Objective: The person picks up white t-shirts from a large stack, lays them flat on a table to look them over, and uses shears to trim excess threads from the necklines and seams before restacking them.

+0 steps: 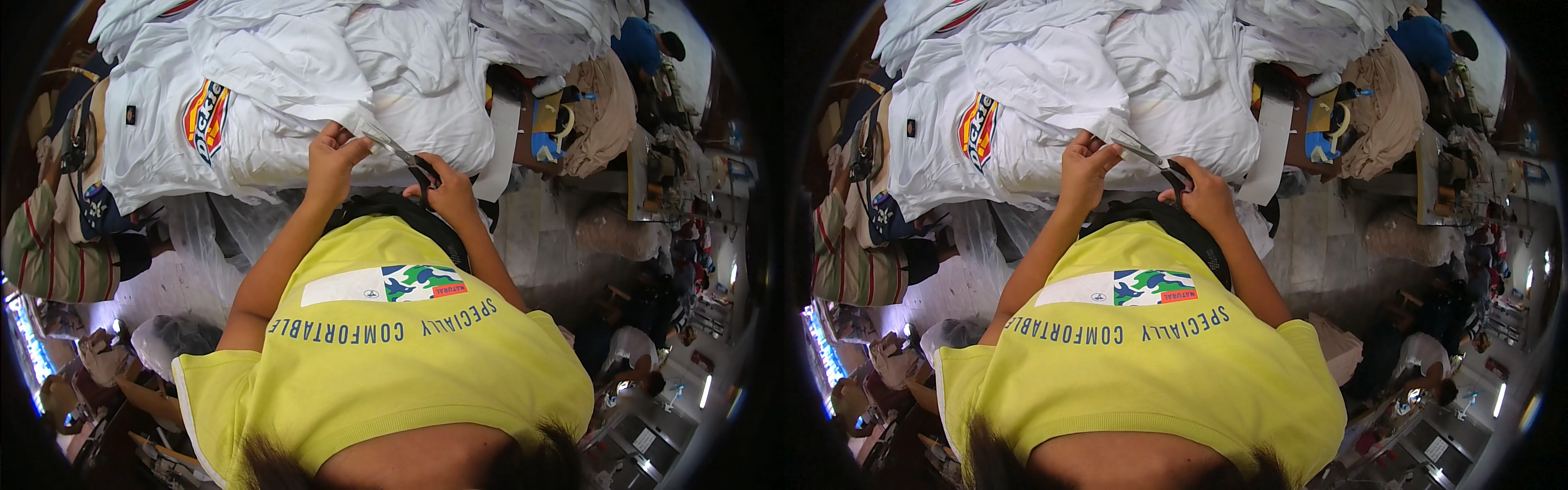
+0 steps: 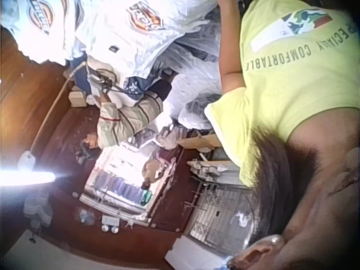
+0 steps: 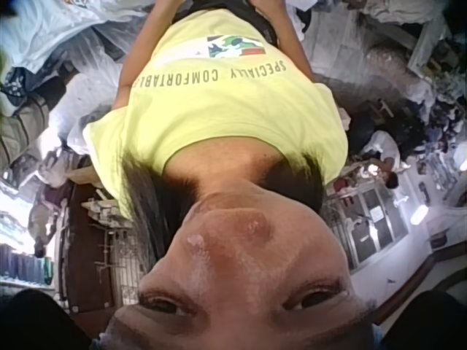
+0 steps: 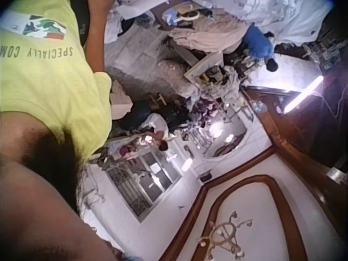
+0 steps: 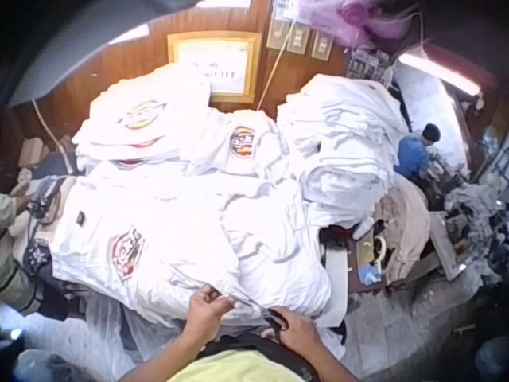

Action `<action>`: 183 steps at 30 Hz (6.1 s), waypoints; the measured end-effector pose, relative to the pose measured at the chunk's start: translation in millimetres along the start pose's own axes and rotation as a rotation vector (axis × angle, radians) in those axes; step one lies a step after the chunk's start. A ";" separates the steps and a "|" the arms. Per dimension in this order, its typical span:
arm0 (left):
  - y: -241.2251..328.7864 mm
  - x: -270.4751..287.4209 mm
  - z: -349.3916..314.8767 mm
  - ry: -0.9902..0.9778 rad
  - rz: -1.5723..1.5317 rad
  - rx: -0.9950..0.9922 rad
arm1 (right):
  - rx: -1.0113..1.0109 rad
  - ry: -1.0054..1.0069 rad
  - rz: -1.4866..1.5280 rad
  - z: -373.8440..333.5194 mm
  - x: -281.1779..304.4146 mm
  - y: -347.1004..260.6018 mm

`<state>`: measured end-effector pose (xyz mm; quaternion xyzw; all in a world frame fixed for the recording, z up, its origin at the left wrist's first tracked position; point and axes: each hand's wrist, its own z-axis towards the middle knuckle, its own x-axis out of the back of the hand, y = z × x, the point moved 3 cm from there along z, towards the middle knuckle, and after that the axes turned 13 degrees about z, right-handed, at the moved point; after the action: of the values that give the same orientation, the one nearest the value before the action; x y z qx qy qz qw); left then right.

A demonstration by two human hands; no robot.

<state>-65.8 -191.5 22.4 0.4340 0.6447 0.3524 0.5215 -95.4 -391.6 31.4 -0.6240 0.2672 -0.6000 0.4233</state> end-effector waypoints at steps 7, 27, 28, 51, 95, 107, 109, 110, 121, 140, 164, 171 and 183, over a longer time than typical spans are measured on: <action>-2.4 -2.9 0.3 -0.014 -0.003 -0.056 | -0.038 -0.060 -0.046 18.3 -0.2 -26.4; -0.1 -6.1 3.1 0.019 -0.066 -0.019 | -0.042 -0.046 -0.012 15.3 -1.2 -1.9; 0.7 -4.3 4.2 0.031 -0.068 -0.023 | -0.041 -0.043 -0.007 13.2 -1.9 3.6; -3.2 12.3 17.3 0.062 -0.091 -0.008 | -0.029 -0.015 -0.036 21.6 -10.2 -2.7; 16.1 24.4 19.2 0.044 -0.069 -0.098 | 0.039 -0.007 -0.131 45.8 -20.2 -41.4; 23.8 28.5 25.7 0.070 -0.095 -0.092 | -0.029 -0.007 -0.075 40.7 -20.4 -24.5; 24.7 29.0 25.7 0.073 -0.085 -0.112 | -0.019 -0.033 -0.125 49.2 -21.9 -36.4; 24.7 29.2 26.0 0.076 -0.075 -0.121 | -0.014 -0.046 -0.150 53.9 -22.8 -41.7; 31.1 30.4 29.3 0.055 -0.094 -0.095 | -0.057 0.009 -0.074 51.6 -27.4 -22.5; 35.6 43.6 42.7 0.029 -0.063 -0.104 | -0.072 -0.013 -0.038 62.6 -38.4 -28.7; 37.5 60.8 60.9 0.006 -0.088 -0.109 | -0.087 -0.008 -0.165 69.2 -45.7 -45.5; 38.3 64.5 58.5 -0.038 -0.039 -0.156 | 0.082 0.058 -0.182 84.8 -51.0 -60.4; 48.8 76.8 64.0 0.012 -0.076 -0.111 | 0.000 -0.007 -0.149 80.3 -50.7 -51.0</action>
<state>0.0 -101.9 25.2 0.3775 0.6432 0.3704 0.5538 -32.9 -306.9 54.6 -0.6442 0.2187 -0.6277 0.3783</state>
